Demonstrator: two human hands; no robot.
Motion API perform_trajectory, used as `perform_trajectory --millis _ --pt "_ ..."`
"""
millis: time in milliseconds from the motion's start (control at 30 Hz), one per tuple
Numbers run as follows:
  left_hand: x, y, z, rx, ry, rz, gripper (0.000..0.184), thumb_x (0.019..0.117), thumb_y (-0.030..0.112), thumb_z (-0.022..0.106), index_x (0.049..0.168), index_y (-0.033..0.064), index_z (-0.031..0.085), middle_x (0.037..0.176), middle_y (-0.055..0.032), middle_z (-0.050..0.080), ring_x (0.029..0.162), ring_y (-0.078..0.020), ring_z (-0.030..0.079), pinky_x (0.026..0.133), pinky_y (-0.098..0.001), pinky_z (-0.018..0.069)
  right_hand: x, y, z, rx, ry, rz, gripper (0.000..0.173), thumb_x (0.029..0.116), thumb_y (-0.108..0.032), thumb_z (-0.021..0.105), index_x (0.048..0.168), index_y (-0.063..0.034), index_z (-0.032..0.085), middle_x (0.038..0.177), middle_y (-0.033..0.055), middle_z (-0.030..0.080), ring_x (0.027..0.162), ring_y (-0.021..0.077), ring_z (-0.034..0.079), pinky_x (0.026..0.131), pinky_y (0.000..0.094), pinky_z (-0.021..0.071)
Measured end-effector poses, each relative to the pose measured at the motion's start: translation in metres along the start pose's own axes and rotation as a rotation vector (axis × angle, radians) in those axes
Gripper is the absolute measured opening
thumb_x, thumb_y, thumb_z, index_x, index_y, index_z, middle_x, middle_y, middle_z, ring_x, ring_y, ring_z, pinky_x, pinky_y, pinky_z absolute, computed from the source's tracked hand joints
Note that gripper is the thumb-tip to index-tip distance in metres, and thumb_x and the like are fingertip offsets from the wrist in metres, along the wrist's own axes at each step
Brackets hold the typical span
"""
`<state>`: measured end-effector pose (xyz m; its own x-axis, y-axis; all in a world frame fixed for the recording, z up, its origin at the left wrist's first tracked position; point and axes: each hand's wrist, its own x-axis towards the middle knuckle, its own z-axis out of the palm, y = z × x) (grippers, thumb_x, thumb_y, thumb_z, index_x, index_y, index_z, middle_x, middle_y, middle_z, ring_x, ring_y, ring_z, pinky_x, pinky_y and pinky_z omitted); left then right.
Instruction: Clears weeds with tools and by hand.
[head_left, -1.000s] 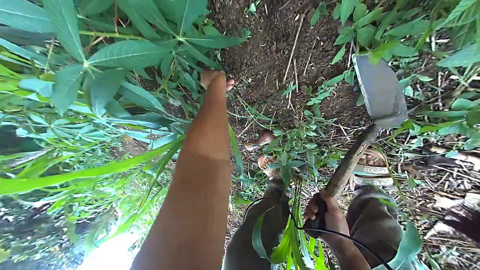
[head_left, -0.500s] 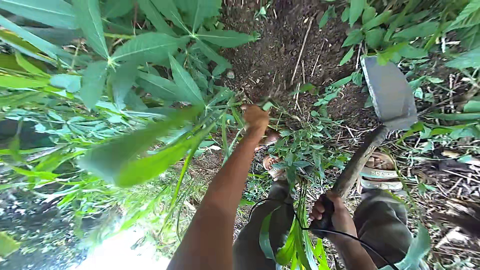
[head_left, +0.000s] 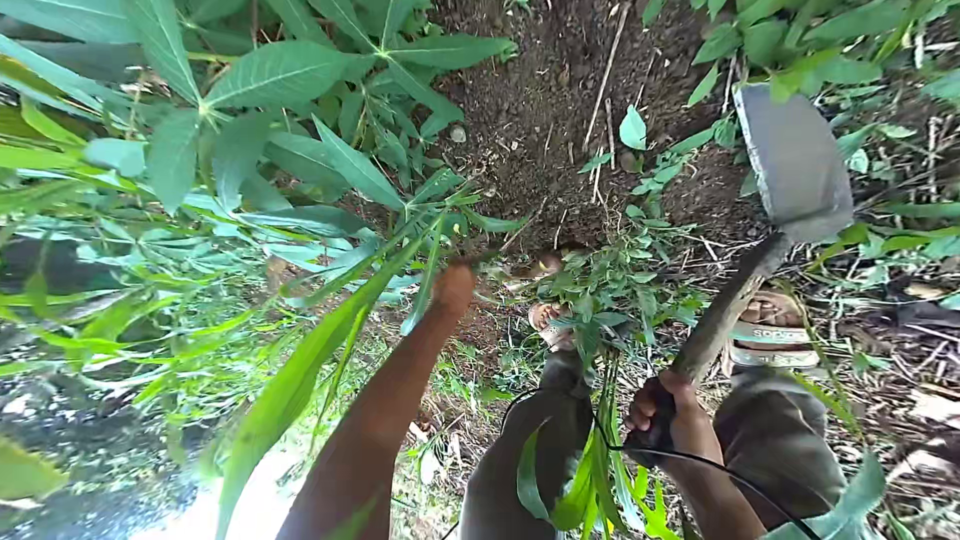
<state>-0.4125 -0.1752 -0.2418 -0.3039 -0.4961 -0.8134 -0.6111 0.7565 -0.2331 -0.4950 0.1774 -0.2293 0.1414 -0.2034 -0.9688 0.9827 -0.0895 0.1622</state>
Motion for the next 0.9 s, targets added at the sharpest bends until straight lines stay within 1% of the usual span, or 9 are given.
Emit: perform_trajectory --millis 33,267,367,467,567,667,733,800,900 --pt "0.007 0.020 -0.040 -0.012 -0.156 -0.180 0.042 0.1079 0.020 0.047 0.140 -0.0073 0.051 0.147 -0.0322 0.044 0.124 -0.0465 0.057 0.102 -0.0601 0.0473 0.000 0.000 0.000 -0.003 0.001 0.004 0.055 0.1127 -0.039 0.023 0.074 -0.0124 0.053 0.049 -0.0018 0.051 0.040 0.0102 0.053 0.042 0.0283 0.0535" --pt "0.060 0.020 -0.084 -0.107 0.153 -0.282 0.045 0.1037 0.006 0.048 0.147 -0.0054 0.045 0.152 -0.0279 0.045 0.144 -0.0419 0.040 0.118 -0.0543 0.0311 -0.001 0.001 -0.001 -0.004 -0.008 0.006 0.053 0.1122 -0.037 0.022 0.077 -0.0123 0.053 0.050 -0.0021 0.052 0.040 0.0102 0.054 0.043 0.0281 0.0546" --pt "0.050 0.027 -0.075 -0.021 0.044 -0.320 0.037 0.1062 0.010 0.045 0.137 -0.0098 0.053 0.141 -0.0318 0.054 0.136 -0.0457 0.048 0.114 -0.0587 0.0341 0.001 0.002 -0.003 -0.008 -0.003 0.000 0.053 0.1124 -0.037 0.021 0.078 -0.0119 0.053 0.050 -0.0016 0.053 0.040 0.0110 0.055 0.042 0.0288 0.0543" --pt "0.028 0.017 -0.034 0.117 -0.128 -0.323 0.031 0.1026 0.011 0.050 0.123 -0.0091 0.061 0.126 -0.0318 0.062 0.115 -0.0499 0.062 0.092 -0.0665 0.0495 0.002 0.001 0.000 -0.004 0.005 0.022 0.051 0.1117 -0.036 0.023 0.078 -0.0116 0.053 0.050 -0.0012 0.052 0.040 0.0112 0.054 0.042 0.0285 0.0534" --pt "0.008 0.005 -0.001 0.195 -0.225 -0.257 0.031 0.1031 0.018 0.054 0.126 -0.0002 0.065 0.143 -0.0249 0.054 0.110 -0.0469 0.065 0.086 -0.0663 0.0525 0.002 0.001 0.000 -0.003 0.006 0.017 0.051 0.1116 -0.036 0.023 0.078 -0.0116 0.053 0.050 -0.0014 0.052 0.040 0.0106 0.055 0.042 0.0277 0.0537" --pt "0.009 0.004 -0.018 0.094 -0.064 -0.305 0.040 0.1040 0.012 0.050 0.140 -0.0067 0.052 0.153 -0.0254 0.043 0.111 -0.0461 0.065 0.090 -0.0610 0.0536 0.002 0.000 0.000 0.010 0.013 0.036 0.051 0.1121 -0.035 0.023 0.079 -0.0116 0.053 0.050 -0.0016 0.052 0.040 0.0103 0.055 0.042 0.0277 0.0537" --pt "0.021 -0.002 -0.034 -0.030 0.161 -0.435 0.045 0.1076 0.014 0.040 0.149 -0.0048 0.039 0.144 -0.0282 0.052 0.117 -0.0462 0.064 0.095 -0.0599 0.0512 0.001 -0.001 0.001 0.012 0.018 0.041 0.052 0.1123 -0.035 0.022 0.078 -0.0120 0.054 0.050 -0.0018 0.053 0.040 0.0101 0.055 0.042 0.0275 0.0535" --pt "0.032 -0.025 -0.037 -0.107 0.333 -0.508 0.046 0.1082 0.020 0.041 0.149 -0.0019 0.043 0.143 -0.0299 0.053 0.131 -0.0430 0.054 0.108 -0.0570 0.0419 0.001 0.000 0.000 0.006 0.007 0.034 0.052 0.1119 -0.035 0.022 0.078 -0.0125 0.054 0.051 -0.0018 0.054 0.041 0.0102 0.055 0.042 0.0275 0.0542" --pt "0.036 -0.053 -0.033 -0.037 0.249 -0.537 0.044 0.1056 0.026 0.049 0.136 -0.0049 0.057 0.133 -0.0320 0.060 0.128 -0.0462 0.055 0.106 -0.0613 0.0408 0.001 0.000 0.000 -0.012 0.000 0.024 0.052 0.1116 -0.035 0.022 0.078 -0.0131 0.054 0.051 -0.0018 0.054 0.041 0.0101 0.056 0.042 0.0275 0.0541"
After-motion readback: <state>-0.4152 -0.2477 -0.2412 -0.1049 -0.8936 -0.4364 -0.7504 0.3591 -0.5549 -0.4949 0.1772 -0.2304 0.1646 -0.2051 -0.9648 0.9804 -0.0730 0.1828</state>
